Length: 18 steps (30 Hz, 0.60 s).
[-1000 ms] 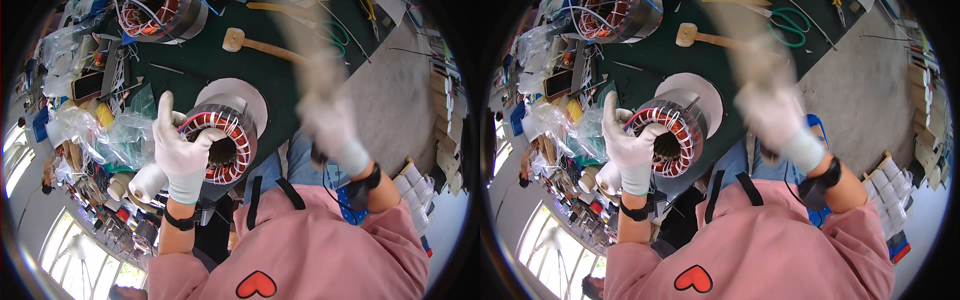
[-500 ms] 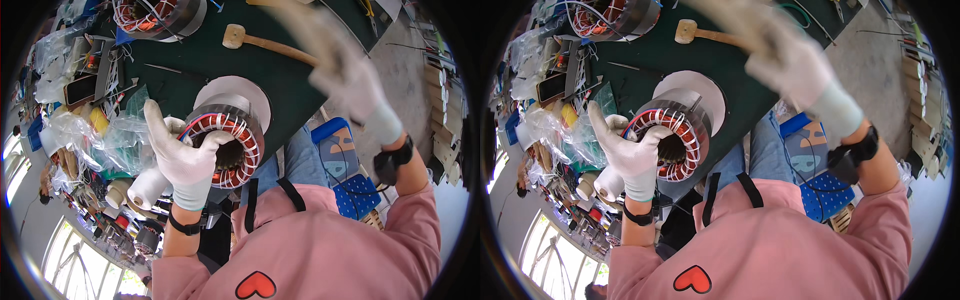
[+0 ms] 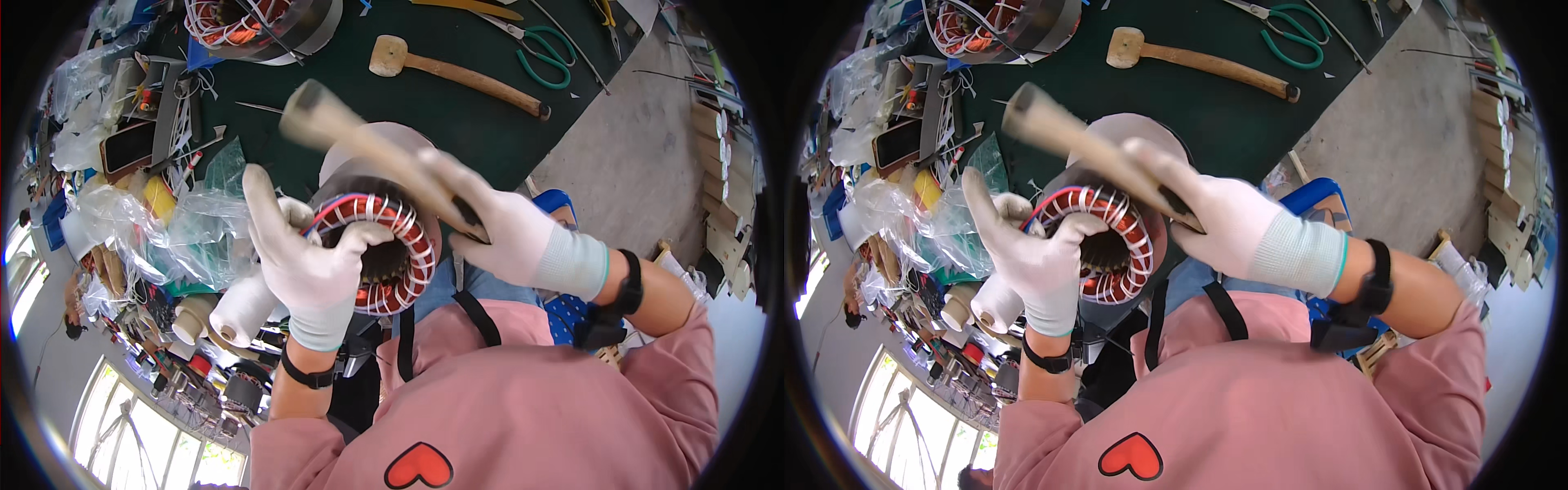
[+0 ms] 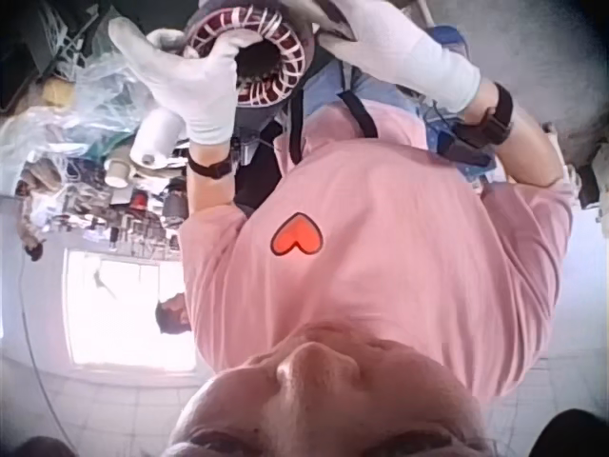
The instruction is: Assembling and finishing electric motor stators by hammering components into place, scraping insulation, and trimming wires.
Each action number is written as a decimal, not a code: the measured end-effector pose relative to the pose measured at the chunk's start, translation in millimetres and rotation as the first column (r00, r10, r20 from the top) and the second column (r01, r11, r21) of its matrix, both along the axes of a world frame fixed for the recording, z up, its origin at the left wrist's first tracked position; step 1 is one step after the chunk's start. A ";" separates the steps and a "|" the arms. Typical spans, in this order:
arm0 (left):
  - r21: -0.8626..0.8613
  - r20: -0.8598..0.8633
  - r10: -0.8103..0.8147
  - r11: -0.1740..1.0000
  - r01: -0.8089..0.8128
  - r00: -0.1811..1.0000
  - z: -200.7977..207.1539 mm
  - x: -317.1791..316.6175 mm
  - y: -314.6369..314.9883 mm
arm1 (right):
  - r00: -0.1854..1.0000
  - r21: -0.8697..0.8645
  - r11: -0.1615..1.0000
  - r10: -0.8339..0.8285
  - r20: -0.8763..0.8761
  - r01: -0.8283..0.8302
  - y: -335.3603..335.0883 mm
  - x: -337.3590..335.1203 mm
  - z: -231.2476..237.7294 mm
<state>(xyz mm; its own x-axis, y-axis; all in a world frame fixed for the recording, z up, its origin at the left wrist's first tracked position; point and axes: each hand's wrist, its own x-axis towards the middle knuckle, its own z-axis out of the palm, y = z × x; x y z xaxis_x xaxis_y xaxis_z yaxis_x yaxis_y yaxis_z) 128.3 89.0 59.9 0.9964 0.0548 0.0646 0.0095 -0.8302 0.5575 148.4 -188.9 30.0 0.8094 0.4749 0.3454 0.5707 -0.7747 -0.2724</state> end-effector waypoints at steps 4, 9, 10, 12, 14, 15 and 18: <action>-0.007 -0.032 0.040 0.999 -0.040 0.999 5.3 -9.6 13.0 | 0.484 0.072 0.895 -0.168 -0.859 0.440 -5.6 57.0 51.3; 0.030 -0.002 0.001 1.000 -0.001 1.000 4.0 -16.0 2.5 | 0.991 -0.463 0.885 0.023 0.134 0.041 -0.2 -10.4 20.3; 0.013 -0.024 -0.001 1.000 0.001 1.000 2.2 -22.2 9.0 | 0.909 -0.126 0.989 0.015 -0.417 -0.075 9.2 -15.7 21.6; 0.026 -0.001 0.021 0.999 -0.021 1.000 0.4 -21.5 10.0 | 0.660 0.187 0.975 0.064 -0.748 0.118 7.6 -6.4 22.4; -0.013 -0.006 0.080 0.997 -0.081 0.997 -0.3 -22.2 10.4 | 0.451 0.113 0.775 -0.236 -0.860 0.622 -28.1 38.8 38.1; -0.014 -0.008 0.083 0.996 -0.083 0.997 -0.2 -24.6 8.6 | 0.450 0.111 0.776 -0.237 -0.861 0.620 -27.3 27.3 30.9; 0.016 -0.001 0.099 0.995 -0.099 0.995 2.4 -19.7 -5.5 | 0.876 0.302 0.912 -0.112 -0.470 0.279 23.1 -73.3 -12.4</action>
